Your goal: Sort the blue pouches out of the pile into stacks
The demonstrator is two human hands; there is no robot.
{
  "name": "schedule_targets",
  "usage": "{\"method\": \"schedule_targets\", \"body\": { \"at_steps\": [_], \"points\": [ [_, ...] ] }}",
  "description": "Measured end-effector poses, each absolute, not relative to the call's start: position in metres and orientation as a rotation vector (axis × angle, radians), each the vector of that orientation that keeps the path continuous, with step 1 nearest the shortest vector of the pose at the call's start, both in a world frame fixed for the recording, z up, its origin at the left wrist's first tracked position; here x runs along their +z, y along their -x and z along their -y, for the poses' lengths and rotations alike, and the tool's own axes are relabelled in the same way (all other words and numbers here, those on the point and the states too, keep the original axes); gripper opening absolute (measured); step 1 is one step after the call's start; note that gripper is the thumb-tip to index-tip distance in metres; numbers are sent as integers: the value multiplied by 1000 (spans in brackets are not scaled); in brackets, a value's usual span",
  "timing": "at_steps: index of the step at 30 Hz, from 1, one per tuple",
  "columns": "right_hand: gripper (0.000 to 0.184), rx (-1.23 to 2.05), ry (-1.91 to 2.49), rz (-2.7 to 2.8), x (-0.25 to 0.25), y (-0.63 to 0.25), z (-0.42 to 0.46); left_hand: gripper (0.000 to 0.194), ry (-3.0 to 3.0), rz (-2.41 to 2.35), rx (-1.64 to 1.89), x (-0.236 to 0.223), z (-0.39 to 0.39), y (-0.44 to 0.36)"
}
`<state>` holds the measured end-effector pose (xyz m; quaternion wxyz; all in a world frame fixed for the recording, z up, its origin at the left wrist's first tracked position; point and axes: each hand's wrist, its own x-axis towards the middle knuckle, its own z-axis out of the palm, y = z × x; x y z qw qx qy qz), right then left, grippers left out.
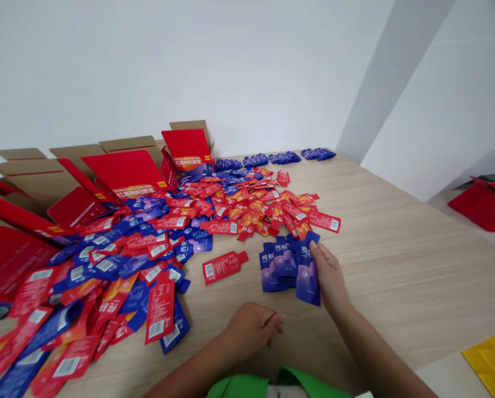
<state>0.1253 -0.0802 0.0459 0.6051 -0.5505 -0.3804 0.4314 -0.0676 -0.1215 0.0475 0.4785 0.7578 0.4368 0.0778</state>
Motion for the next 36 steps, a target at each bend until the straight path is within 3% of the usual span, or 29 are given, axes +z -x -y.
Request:
{"method": "schedule_targets", "body": {
  "at_steps": [7, 12, 17, 23, 29, 31, 33, 36],
  "points": [
    [44, 873, 1538, 1522, 45, -187, 39, 29, -2290, -1603, 675, 46, 55, 176],
    [31, 360, 1692, 1842, 27, -182, 27, 48, -2661, -1863, 281, 36, 5, 214],
    [32, 260, 1581, 1811, 34, -176, 46, 45, -2850, -1827, 90, 25, -12, 216],
    [32, 643, 1488, 1397, 46, -161, 78, 42, -2846, -1701, 348, 56, -6, 215],
    [52, 1625, 1096, 899, 58, -112, 94, 36, -3120, -850, 800, 92, 41, 153],
    [51, 1912, 930, 833, 63, -98, 99, 36, -3176, -588, 857, 89, 57, 128],
    [45, 2019, 852, 822, 64, -90, 104, 36, -3168, -452, 906, 82, 68, 111],
    [40, 1901, 909, 828, 61, -89, 109, 40, -2834, -775, 1055, 67, 72, 97]
  ]
}}
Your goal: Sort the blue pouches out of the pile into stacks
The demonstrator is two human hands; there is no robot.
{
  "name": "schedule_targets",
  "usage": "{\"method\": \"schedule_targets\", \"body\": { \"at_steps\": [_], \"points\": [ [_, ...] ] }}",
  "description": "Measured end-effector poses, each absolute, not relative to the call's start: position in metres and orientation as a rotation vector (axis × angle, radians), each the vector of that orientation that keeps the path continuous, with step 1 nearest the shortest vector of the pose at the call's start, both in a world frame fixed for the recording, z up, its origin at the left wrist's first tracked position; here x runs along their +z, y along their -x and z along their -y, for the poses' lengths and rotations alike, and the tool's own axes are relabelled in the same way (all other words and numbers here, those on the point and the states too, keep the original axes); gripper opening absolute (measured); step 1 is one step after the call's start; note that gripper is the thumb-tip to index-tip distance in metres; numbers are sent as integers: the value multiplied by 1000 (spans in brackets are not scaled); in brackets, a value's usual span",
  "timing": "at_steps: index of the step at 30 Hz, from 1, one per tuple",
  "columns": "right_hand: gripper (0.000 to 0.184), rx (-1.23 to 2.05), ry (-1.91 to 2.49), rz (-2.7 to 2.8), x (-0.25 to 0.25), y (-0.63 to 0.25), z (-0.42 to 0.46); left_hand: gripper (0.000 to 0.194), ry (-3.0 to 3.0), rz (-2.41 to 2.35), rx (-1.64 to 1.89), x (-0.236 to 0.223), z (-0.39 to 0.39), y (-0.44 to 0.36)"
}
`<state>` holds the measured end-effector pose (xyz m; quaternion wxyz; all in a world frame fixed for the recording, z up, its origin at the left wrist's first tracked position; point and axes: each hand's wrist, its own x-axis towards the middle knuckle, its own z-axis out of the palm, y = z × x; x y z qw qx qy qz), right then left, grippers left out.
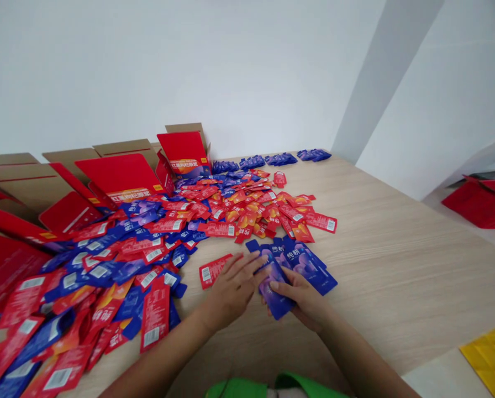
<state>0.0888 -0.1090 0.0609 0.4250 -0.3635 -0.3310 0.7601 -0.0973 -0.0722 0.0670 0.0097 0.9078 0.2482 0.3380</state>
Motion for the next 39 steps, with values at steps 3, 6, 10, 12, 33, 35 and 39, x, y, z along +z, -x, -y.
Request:
{"method": "schedule_targets", "body": {
  "at_steps": [3, 6, 10, 12, 33, 35, 39],
  "points": [
    [37, 1770, 1021, 903, 54, -93, 111, 36, -2036, -1155, 1162, 59, 68, 89],
    [39, 1688, 1092, 1125, 50, -93, 115, 30, -1469, -1114, 946, 60, 65, 78],
    [38, 1537, 1133, 1397, 51, -89, 121, 27, -1271, -1062, 855, 63, 70, 67],
    [33, 1496, 1131, 1482, 54, -89, 123, 34, -1216, -1113, 837, 61, 74, 64],
    [37, -58, 1833, 1902, 11, -166, 77, 34, -2786, -1952, 95, 32, -38, 195],
    [36, -124, 1802, 1903, 9, -167, 78, 31, -2828, -1937, 43, 36, -45, 191],
    [36, -133, 1707, 1855, 14, -173, 84, 30, -2896, -1789, -60, 54, -46, 193]
  ]
}}
